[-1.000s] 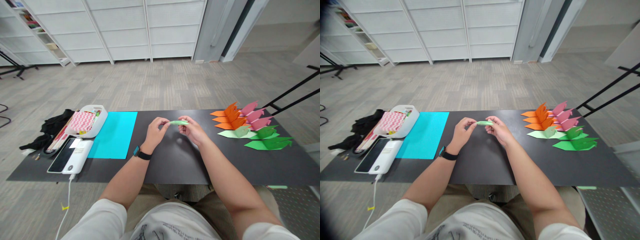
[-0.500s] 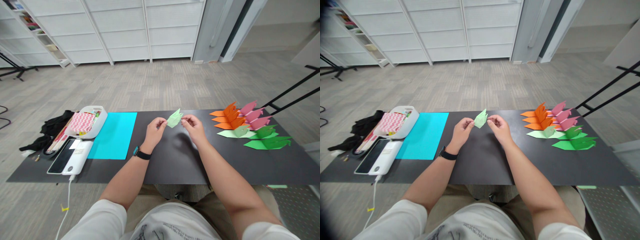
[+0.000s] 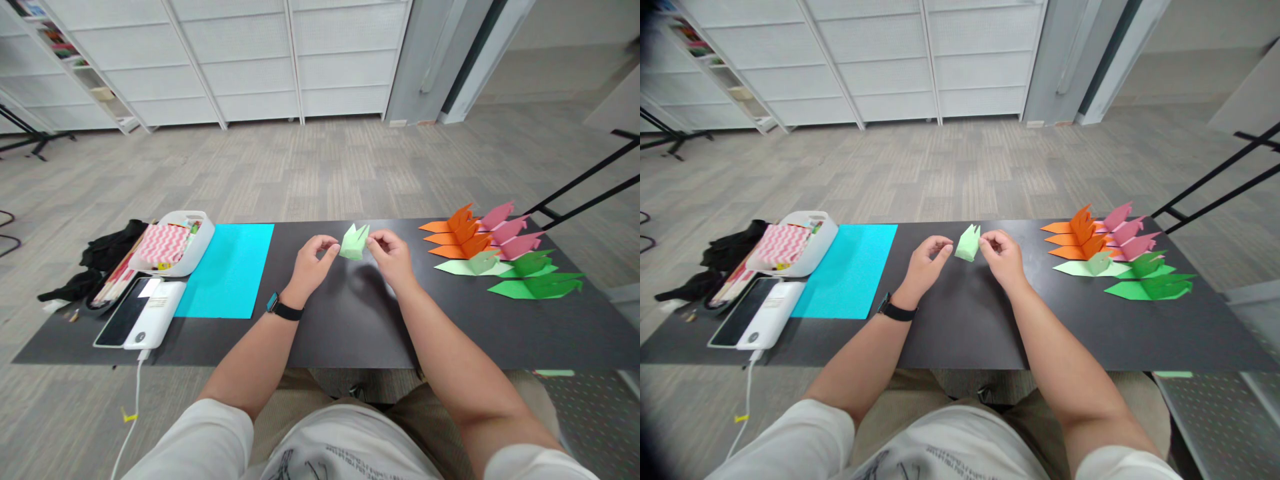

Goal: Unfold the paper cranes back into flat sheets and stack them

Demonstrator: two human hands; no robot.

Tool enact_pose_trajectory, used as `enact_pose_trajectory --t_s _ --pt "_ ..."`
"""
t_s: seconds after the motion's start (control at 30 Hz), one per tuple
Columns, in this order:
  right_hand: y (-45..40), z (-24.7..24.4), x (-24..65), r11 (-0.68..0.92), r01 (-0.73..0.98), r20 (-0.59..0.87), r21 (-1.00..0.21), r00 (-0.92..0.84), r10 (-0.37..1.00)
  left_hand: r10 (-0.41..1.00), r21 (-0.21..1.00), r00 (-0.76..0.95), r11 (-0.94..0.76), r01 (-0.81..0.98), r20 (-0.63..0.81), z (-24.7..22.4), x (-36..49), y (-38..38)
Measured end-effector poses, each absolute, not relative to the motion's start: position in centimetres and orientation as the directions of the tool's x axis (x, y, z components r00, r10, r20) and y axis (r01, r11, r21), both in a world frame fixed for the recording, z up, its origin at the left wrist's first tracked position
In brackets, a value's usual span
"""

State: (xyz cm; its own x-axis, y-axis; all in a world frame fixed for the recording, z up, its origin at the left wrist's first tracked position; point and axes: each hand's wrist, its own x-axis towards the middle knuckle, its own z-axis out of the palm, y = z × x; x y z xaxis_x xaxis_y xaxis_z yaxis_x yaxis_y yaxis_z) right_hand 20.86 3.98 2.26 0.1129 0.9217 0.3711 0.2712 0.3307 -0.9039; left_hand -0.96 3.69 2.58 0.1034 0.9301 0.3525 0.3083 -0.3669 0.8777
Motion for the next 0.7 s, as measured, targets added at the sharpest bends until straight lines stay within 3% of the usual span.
enact_pose_trajectory --t_s 0.2,0.43,0.7 --pt "3.5 3.1 20.6 0.387 0.409 0.434 -0.826 0.026 0.9 0.923 0.881 0.107 -0.384 0.275 0.369 2.4 -1.2 4.0" --pt "3.3 3.3 20.6 0.472 0.457 0.427 -0.754 -0.207 0.881 0.889 0.866 0.419 -0.349 0.359 0.185 1.5 -2.0 4.5" --pt "3.7 3.1 21.1 0.509 0.439 0.374 -0.741 -0.359 0.855 0.825 0.563 0.523 -0.542 0.623 0.215 1.3 -2.2 4.7"
